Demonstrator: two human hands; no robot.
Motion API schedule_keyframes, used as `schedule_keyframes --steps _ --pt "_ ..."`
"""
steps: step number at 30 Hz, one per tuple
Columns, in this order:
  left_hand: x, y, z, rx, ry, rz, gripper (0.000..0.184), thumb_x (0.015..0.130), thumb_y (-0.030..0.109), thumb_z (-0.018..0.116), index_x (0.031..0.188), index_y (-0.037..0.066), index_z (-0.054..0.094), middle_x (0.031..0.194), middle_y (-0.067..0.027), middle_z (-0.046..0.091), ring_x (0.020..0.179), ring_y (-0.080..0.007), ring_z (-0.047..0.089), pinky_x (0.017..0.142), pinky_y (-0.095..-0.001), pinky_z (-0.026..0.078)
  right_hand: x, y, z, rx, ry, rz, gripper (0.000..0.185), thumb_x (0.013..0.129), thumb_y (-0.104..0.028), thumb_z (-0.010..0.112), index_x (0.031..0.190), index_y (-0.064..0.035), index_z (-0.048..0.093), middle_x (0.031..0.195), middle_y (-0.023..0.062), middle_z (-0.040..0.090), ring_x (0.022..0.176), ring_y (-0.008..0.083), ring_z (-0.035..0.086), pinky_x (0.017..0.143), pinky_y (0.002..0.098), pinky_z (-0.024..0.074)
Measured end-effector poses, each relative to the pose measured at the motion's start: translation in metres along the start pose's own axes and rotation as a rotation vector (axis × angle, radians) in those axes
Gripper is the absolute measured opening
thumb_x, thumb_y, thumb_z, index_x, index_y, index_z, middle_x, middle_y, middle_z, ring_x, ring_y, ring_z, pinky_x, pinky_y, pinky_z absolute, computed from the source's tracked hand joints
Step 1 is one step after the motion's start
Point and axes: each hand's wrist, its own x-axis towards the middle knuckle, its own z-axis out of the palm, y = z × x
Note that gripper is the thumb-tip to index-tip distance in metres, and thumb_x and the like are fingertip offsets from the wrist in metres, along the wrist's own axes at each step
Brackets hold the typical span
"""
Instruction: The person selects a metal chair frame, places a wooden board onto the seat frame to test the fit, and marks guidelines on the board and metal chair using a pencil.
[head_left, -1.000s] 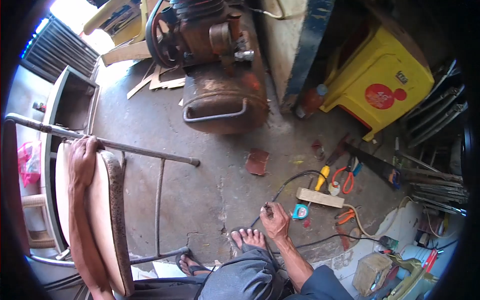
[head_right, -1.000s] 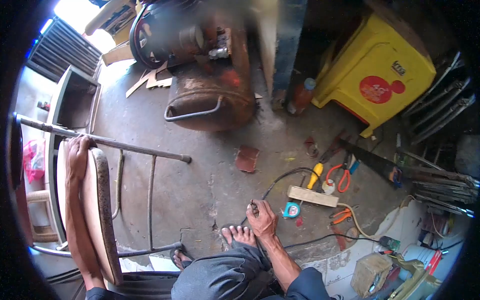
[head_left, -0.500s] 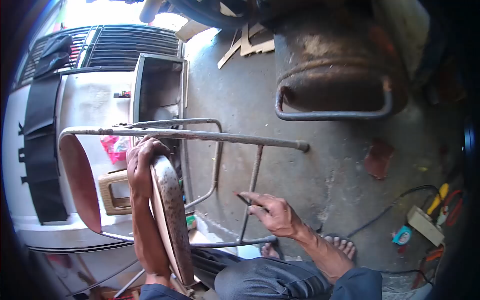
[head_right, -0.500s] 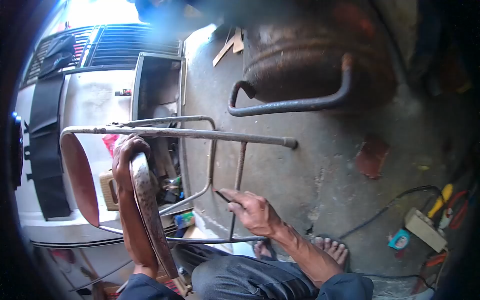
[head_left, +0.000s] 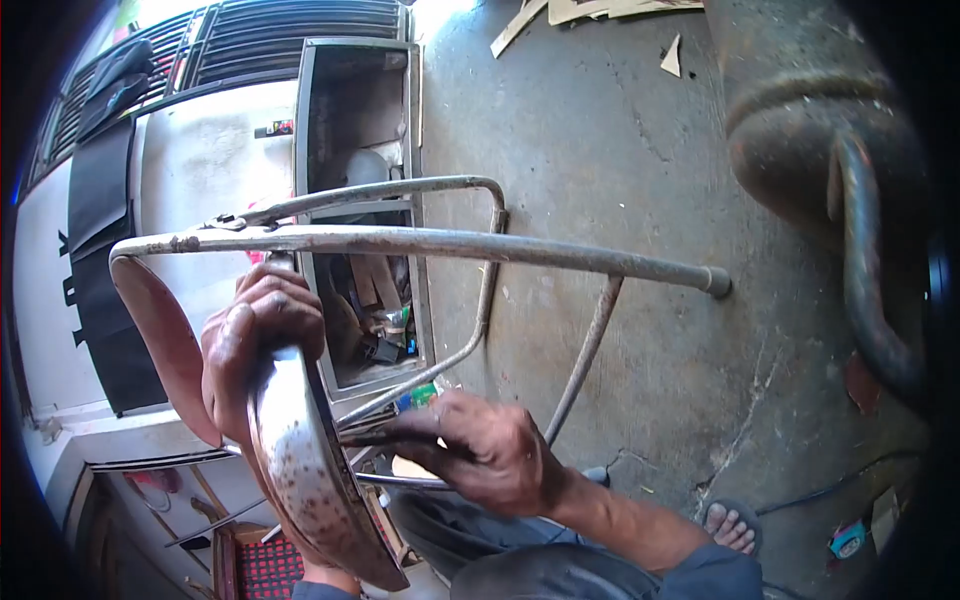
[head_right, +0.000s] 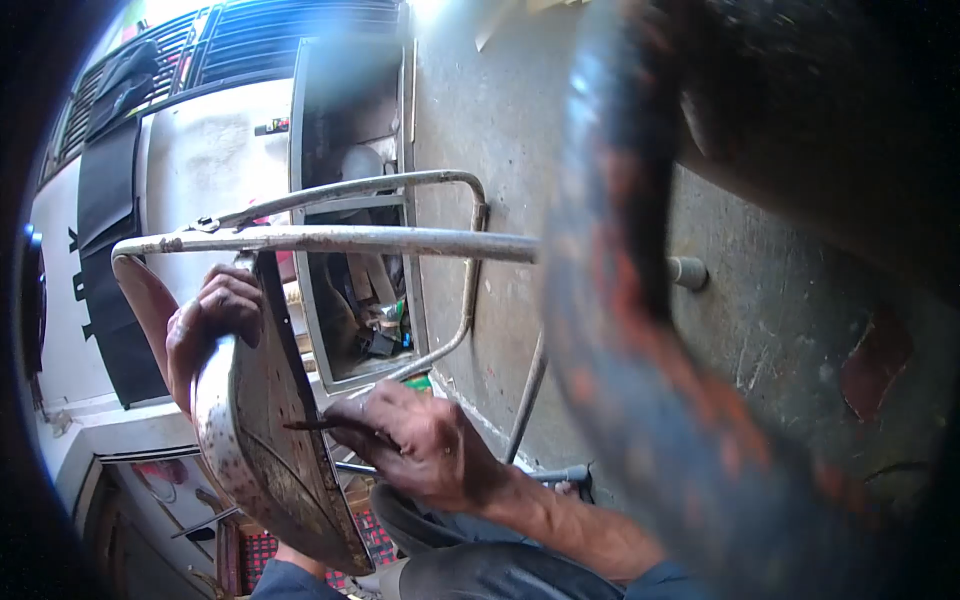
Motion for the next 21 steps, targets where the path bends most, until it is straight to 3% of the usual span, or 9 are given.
schedule_keyframes --steps 3,5,7,10,21 --pt "0.000 0.000 -0.005 0.011 -0.066 0.007 0.057 0.101 0.036 0.029 0.070 -0.004 0.057 0.078 -0.0156 0.060 0.084 -0.0265 0.054 0.081 -0.0366 0.042 -0.002 0.007 0.003 -0.006 -0.001 0.007 0.025 0.089 -0.014 0.073 0.114 -0.0085 0.072 0.079 0.0107 0.061 0.071 0.0287 0.064 0.063 0.0399 0.0496" --pt "0.002 -0.003 -0.004 0.056 -0.053 0.101 0.045 0.094 0.031 0.042 0.072 -0.004 0.059 0.073 -0.0154 0.061 0.078 -0.0272 0.057 0.081 -0.0379 0.044 0.002 0.004 0.002 -0.071 0.001 0.003 0.026 0.086 -0.006 0.077 0.112 -0.0044 0.074 0.084 0.0120 0.068 0.070 0.0216 0.065 0.061 0.0326 0.0511" --pt "0.004 -0.005 -0.004 0.129 -0.044 0.171 0.034 0.087 0.026 0.054 0.074 -0.004 0.061 0.069 -0.0153 0.062 0.071 -0.0279 0.061 0.080 -0.0392 0.046 0.004 0.004 0.004 -0.056 0.010 -0.056 0.027 0.085 -0.005 0.077 0.113 -0.0053 0.074 0.082 0.0108 0.068 0.069 0.0214 0.065 0.060 0.0333 0.0509" --pt "0.002 -0.001 0.003 0.066 0.019 0.113 0.048 0.087 0.034 0.039 0.071 -0.005 0.062 0.069 -0.0164 0.062 0.070 -0.0294 0.058 0.081 -0.0403 0.044 0.009 -0.003 0.004 -0.032 0.051 -0.097 0.030 0.084 -0.005 0.079 0.113 -0.0068 0.074 0.082 0.0105 0.069 0.069 0.0215 0.066 0.059 0.0333 0.0508" --pt "0.002 0.005 0.011 0.027 0.096 0.009 0.052 0.090 0.033 0.034 0.066 -0.003 0.061 0.067 -0.0146 0.061 0.072 -0.0265 0.057 0.080 -0.0371 0.041 0.007 -0.013 0.001 -0.150 0.045 -0.121 0.032 0.083 -0.011 0.079 0.115 -0.0085 0.075 0.078 0.0096 0.069 0.064 0.0219 0.066 0.054 0.0346 0.0504"
